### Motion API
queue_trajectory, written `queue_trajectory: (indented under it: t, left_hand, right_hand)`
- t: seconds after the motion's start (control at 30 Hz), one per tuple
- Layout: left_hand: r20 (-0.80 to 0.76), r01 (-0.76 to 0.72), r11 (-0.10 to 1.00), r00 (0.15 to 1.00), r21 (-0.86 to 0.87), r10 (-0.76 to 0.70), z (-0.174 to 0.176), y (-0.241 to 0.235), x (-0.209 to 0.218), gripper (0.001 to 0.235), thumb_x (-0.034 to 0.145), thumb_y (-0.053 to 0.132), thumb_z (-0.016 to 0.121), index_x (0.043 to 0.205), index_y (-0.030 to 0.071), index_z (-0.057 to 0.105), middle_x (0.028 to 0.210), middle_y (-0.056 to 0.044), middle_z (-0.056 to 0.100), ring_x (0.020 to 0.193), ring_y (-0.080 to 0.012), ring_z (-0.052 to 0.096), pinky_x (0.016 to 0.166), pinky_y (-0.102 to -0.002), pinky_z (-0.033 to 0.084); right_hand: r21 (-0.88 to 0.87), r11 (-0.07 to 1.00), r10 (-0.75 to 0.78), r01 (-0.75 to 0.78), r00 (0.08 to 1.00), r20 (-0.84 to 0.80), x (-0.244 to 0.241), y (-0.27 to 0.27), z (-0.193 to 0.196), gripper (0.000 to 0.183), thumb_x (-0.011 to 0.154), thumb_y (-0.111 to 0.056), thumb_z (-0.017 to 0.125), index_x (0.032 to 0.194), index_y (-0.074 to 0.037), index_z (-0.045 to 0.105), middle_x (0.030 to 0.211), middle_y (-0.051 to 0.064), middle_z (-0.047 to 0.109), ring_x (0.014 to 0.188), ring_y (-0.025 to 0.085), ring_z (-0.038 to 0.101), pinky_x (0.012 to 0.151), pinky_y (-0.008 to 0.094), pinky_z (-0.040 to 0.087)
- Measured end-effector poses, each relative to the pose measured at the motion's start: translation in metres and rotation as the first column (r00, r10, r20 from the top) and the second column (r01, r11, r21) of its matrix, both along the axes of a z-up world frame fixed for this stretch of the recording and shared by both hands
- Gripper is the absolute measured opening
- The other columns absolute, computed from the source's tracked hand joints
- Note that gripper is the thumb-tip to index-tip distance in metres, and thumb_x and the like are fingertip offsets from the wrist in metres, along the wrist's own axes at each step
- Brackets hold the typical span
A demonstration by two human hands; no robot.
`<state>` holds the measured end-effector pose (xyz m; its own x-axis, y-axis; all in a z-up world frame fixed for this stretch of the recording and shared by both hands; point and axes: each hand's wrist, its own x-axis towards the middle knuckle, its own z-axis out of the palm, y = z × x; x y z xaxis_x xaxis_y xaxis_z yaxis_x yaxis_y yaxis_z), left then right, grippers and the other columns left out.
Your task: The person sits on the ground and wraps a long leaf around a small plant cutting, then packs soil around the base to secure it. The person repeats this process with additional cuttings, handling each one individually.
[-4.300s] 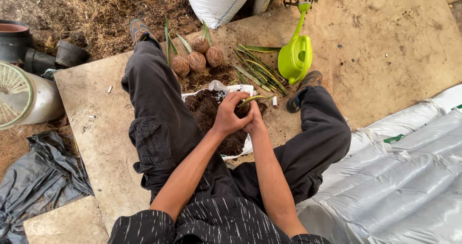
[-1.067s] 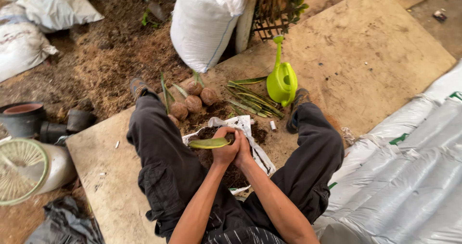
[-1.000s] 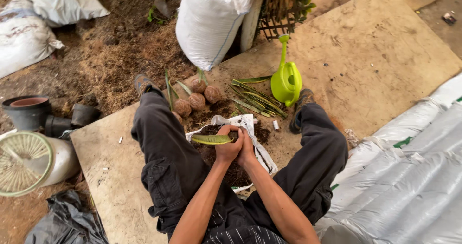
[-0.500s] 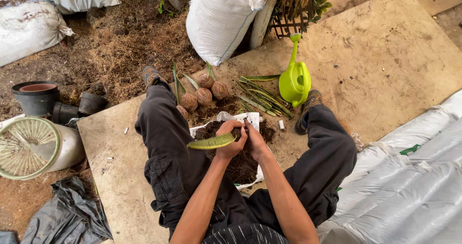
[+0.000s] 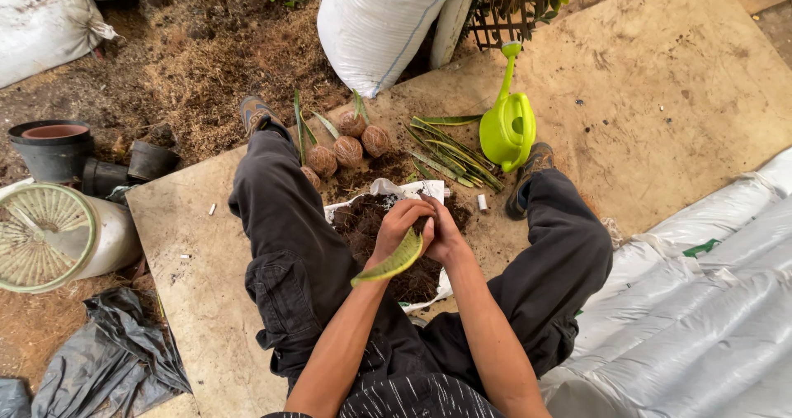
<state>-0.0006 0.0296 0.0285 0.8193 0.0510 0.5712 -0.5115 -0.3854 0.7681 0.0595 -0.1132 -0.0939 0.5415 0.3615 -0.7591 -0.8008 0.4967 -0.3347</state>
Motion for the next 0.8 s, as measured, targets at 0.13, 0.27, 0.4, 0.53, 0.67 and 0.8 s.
queue_trajectory:
  t: [0.13,0.27,0.4,0.53,0.67,0.8]
  left_hand:
    - [0.032,-0.121,0.987,0.992,0.107,0.119,-0.002,-0.008,0.002,0.031,0.08,0.014,0.079,0.106,0.001,0.068,0.113,-0.015,0.07,0.109,-0.0334,0.066,0.1,-0.046,0.05]
    - [-0.102,-0.179,0.982,0.98,-0.06,0.172,-0.018,-0.022,0.006,0.037,0.075,0.014,0.083,0.106,0.001,0.068,0.116,-0.014,0.07,0.113,-0.0333,0.065,0.101,-0.044,0.05]
    - [-0.114,-0.157,0.986,0.982,-0.062,0.149,-0.037,-0.021,0.01,0.032,0.081,0.014,0.084,0.107,0.003,0.068,0.117,-0.012,0.071,0.115,-0.0311,0.067,0.105,-0.043,0.052]
    - [-0.161,-0.133,0.984,0.981,-0.12,0.113,-0.036,-0.018,0.007,0.031,0.081,0.014,0.083,0.107,0.004,0.068,0.113,-0.011,0.072,0.108,-0.0276,0.069,0.1,-0.041,0.055]
    - [-0.299,-0.013,0.971,0.952,-0.239,-0.061,-0.018,-0.006,0.007,0.035,0.08,0.016,0.08,0.11,0.004,0.065,0.104,-0.01,0.07,0.096,-0.0235,0.071,0.087,-0.037,0.058]
    - [-0.25,0.112,0.984,0.957,-0.139,-0.145,-0.006,0.001,0.006,0.044,0.077,0.015,0.081,0.116,0.003,0.064,0.105,-0.011,0.069,0.097,-0.0235,0.069,0.085,-0.037,0.056]
  right_hand:
    - [0.082,0.993,-0.088,0.081,0.991,0.098,0.002,0.005,0.004,0.031,0.106,-0.036,0.048,0.109,-0.009,0.063,0.1,0.007,0.07,0.081,0.019,0.072,0.069,0.032,0.064]
    - [0.285,0.94,-0.233,0.187,0.963,0.136,0.003,0.008,-0.026,0.023,0.109,-0.029,0.051,0.112,-0.009,0.061,0.105,0.009,0.067,0.088,0.02,0.074,0.074,0.034,0.066]
    - [0.339,0.899,-0.333,0.277,0.936,0.116,0.0,0.006,-0.04,0.017,0.108,-0.02,0.056,0.118,-0.006,0.059,0.115,0.013,0.068,0.093,0.02,0.074,0.08,0.032,0.065]
    - [0.236,0.946,-0.234,0.221,0.972,0.029,-0.005,0.002,-0.016,0.026,0.11,-0.03,0.052,0.118,-0.006,0.058,0.115,0.014,0.067,0.095,0.023,0.075,0.082,0.034,0.066]
    - [0.073,0.995,0.055,-0.061,0.994,0.094,0.005,-0.006,0.007,0.036,0.105,-0.041,0.045,0.115,-0.01,0.059,0.106,0.008,0.07,0.09,0.019,0.073,0.08,0.038,0.065]
    - [0.02,0.994,0.11,-0.111,0.993,0.042,0.005,-0.006,-0.002,0.04,0.104,-0.043,0.044,0.113,-0.008,0.06,0.103,0.01,0.073,0.089,0.019,0.072,0.081,0.035,0.062]
